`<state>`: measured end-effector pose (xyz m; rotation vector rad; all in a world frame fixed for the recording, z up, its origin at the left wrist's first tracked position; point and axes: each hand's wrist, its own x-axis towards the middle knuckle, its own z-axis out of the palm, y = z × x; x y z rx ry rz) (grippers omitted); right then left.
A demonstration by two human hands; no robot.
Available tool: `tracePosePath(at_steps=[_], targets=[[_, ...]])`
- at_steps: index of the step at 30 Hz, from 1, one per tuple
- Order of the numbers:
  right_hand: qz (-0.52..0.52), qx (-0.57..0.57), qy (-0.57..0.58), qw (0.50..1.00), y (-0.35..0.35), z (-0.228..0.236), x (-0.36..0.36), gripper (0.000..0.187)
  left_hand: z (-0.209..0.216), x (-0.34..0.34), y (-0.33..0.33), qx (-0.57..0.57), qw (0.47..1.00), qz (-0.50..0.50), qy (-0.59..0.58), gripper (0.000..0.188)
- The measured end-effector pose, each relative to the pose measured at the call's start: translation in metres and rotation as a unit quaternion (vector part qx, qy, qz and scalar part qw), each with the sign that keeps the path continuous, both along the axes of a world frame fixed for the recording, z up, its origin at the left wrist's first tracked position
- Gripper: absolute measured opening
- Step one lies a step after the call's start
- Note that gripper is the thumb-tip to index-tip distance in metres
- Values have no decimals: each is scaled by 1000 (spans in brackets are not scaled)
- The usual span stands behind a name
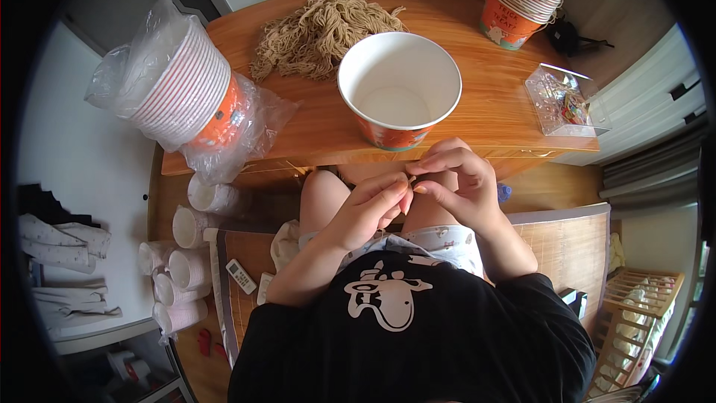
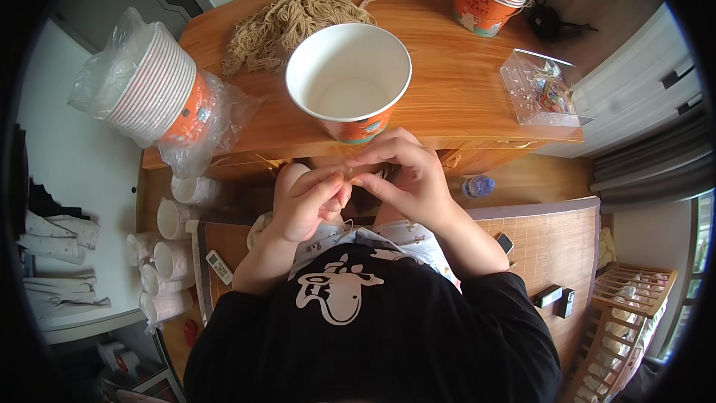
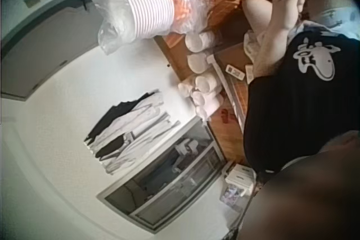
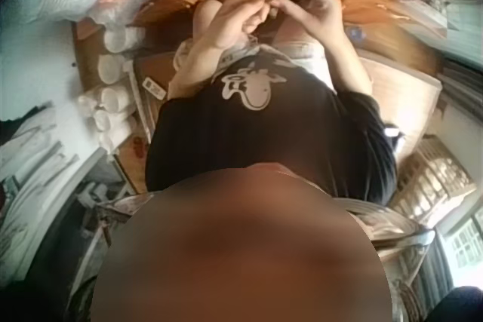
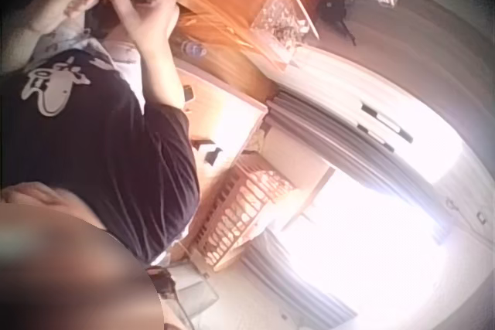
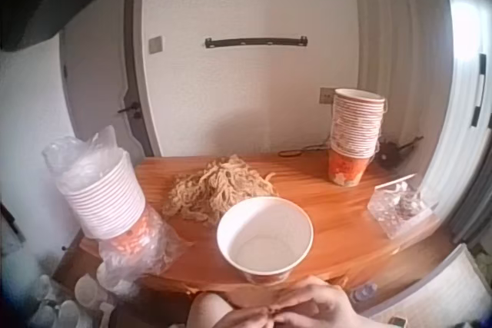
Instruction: Attaching thin strings to paper bowls to create handles.
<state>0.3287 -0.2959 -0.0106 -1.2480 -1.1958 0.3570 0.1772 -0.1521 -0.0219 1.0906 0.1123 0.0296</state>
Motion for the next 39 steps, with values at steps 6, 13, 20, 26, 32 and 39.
tracePosePath(at_steps=[6,13,20,26,32,39], targets=[[-30,-8,-111,993,2,-1,5,23,-10,1,0,64,997,40,-24,29],[-96,-37,-419,902,4,8,3,32,9,7,-10,525,799,278,-92,9],[-36,39,-365,930,12,1,9,46,12,4,-9,556,781,256,-127,8],[-27,43,-329,943,16,-1,9,45,13,5,-11,547,778,266,-154,7],[-98,14,-409,907,15,19,24,35,10,10,-5,529,786,290,-139,8],[-192,-85,-483,850,20,32,42,38,-14,30,5,368,873,312,-73,12]])
